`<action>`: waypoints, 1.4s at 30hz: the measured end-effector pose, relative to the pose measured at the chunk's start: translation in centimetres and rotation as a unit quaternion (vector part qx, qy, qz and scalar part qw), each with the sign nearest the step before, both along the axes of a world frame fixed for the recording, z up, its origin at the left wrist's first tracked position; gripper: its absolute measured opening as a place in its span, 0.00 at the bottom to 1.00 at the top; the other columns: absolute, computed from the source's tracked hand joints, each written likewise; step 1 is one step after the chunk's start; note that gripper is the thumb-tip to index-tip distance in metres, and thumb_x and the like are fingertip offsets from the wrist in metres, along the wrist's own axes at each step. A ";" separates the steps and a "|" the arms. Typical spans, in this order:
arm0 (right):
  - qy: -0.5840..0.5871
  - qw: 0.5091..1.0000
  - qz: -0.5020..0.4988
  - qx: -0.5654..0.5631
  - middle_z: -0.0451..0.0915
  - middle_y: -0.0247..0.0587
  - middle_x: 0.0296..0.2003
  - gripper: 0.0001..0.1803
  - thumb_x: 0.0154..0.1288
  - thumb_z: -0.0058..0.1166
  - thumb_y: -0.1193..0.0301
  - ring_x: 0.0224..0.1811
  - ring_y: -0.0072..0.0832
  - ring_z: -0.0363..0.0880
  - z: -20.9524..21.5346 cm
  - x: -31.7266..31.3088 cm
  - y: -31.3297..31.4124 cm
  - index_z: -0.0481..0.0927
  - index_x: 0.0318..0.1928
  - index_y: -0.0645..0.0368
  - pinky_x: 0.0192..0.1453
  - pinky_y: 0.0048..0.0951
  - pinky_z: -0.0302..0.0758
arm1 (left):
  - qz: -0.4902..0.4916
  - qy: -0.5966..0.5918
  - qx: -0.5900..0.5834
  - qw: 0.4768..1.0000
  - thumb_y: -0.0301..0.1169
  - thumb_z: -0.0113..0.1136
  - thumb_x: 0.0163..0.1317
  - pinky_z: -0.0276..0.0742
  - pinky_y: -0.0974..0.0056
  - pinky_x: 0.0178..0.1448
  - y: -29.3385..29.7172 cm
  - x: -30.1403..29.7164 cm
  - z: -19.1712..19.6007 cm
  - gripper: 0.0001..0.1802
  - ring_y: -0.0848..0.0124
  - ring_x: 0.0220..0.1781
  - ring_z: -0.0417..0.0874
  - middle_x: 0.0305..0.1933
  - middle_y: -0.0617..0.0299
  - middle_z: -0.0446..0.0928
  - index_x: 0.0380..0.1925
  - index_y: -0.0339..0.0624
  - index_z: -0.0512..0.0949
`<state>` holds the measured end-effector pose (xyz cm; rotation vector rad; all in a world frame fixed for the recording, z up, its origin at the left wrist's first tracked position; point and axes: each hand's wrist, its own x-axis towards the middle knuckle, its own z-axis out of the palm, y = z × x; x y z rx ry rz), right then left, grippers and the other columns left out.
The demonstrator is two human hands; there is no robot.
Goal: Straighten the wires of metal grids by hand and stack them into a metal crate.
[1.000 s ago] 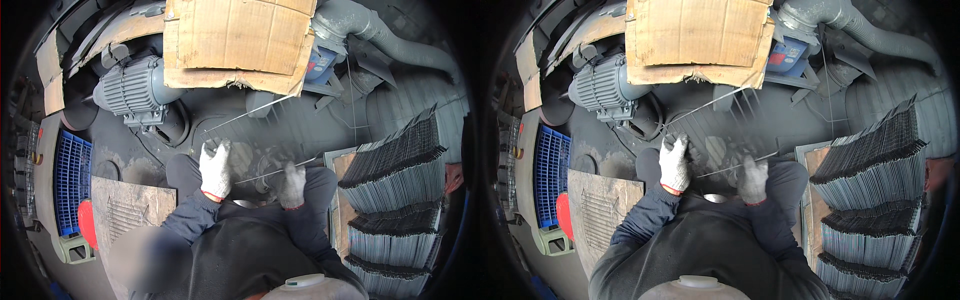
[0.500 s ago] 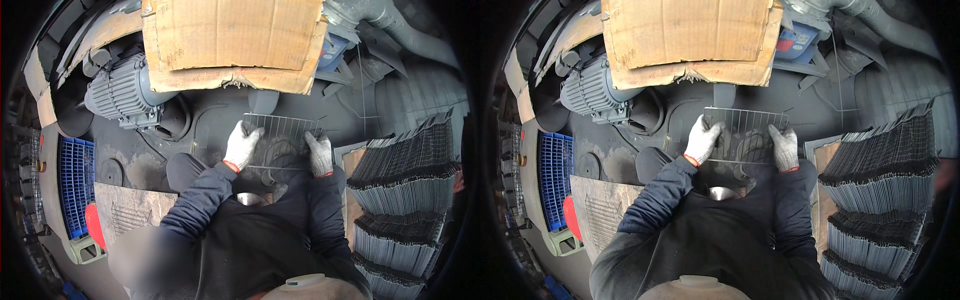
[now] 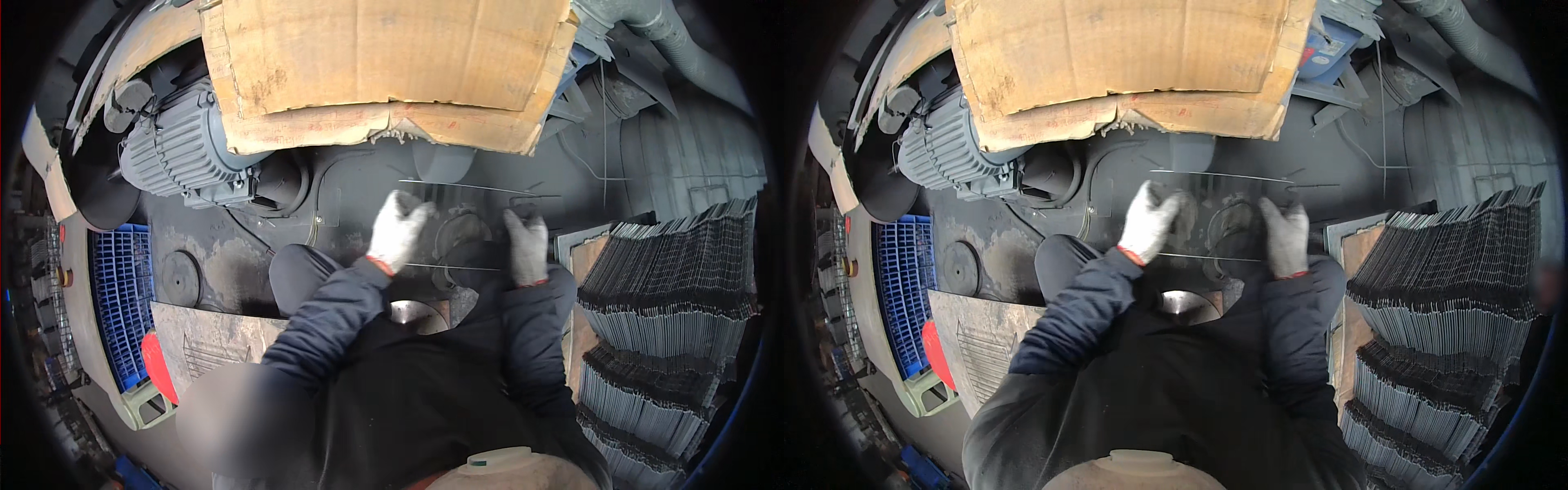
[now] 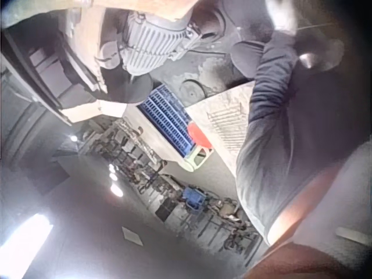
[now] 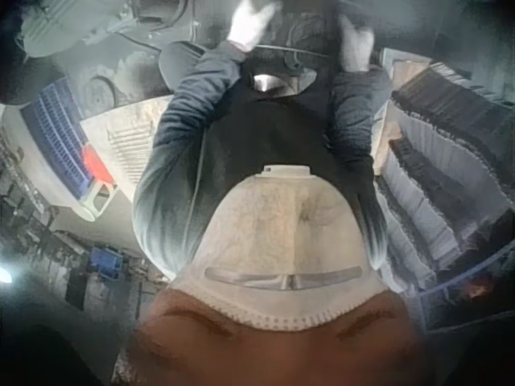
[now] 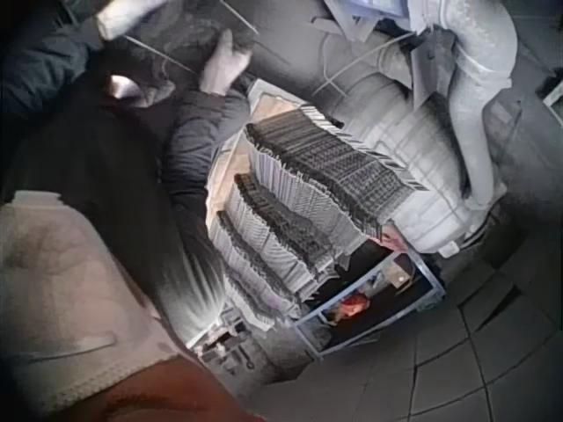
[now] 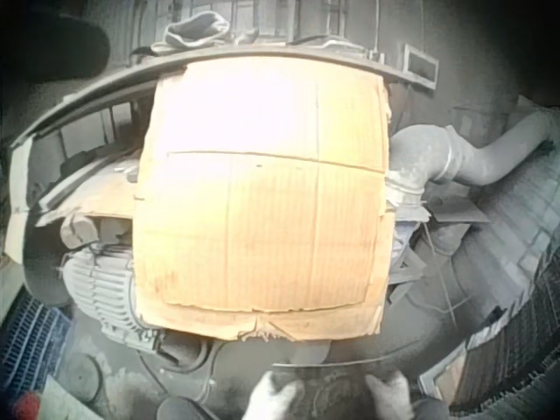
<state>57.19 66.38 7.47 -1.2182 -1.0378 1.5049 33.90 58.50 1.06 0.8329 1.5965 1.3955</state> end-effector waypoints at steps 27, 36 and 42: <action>-0.228 0.957 0.160 -0.075 0.90 0.38 0.43 0.14 0.72 0.69 0.69 0.43 0.25 0.84 -0.7 -5.4 -1.0 0.88 0.49 0.69 0.50 0.34 0.80 | 0.052 -0.222 -0.141 0.963 0.35 0.72 0.71 0.81 0.64 0.25 -4.4 -9.0 3.4 0.19 0.71 0.24 0.83 0.33 0.57 0.82 0.49 0.32 0.77; -0.086 0.990 0.068 -0.089 0.91 0.42 0.47 0.14 0.75 0.63 0.77 0.44 0.27 0.89 3.0 1.6 -0.2 0.86 0.57 0.68 0.51 0.29 0.85 | -0.050 -0.221 -0.155 0.961 0.35 0.74 0.68 0.82 0.65 0.32 -0.6 -1.6 6.9 0.24 0.71 0.30 0.84 0.43 0.54 0.85 0.55 0.32 0.76; -0.068 0.976 0.205 -0.030 0.85 0.29 0.31 0.08 0.72 0.72 0.71 0.34 0.20 0.81 -5.4 -9.2 -2.4 0.87 0.44 0.63 0.39 0.28 0.79 | 0.085 -0.230 -0.119 0.962 0.27 0.69 0.71 0.84 0.66 0.32 -9.1 -11.1 5.8 0.13 0.74 0.31 0.84 0.37 0.62 0.84 0.51 0.37 0.78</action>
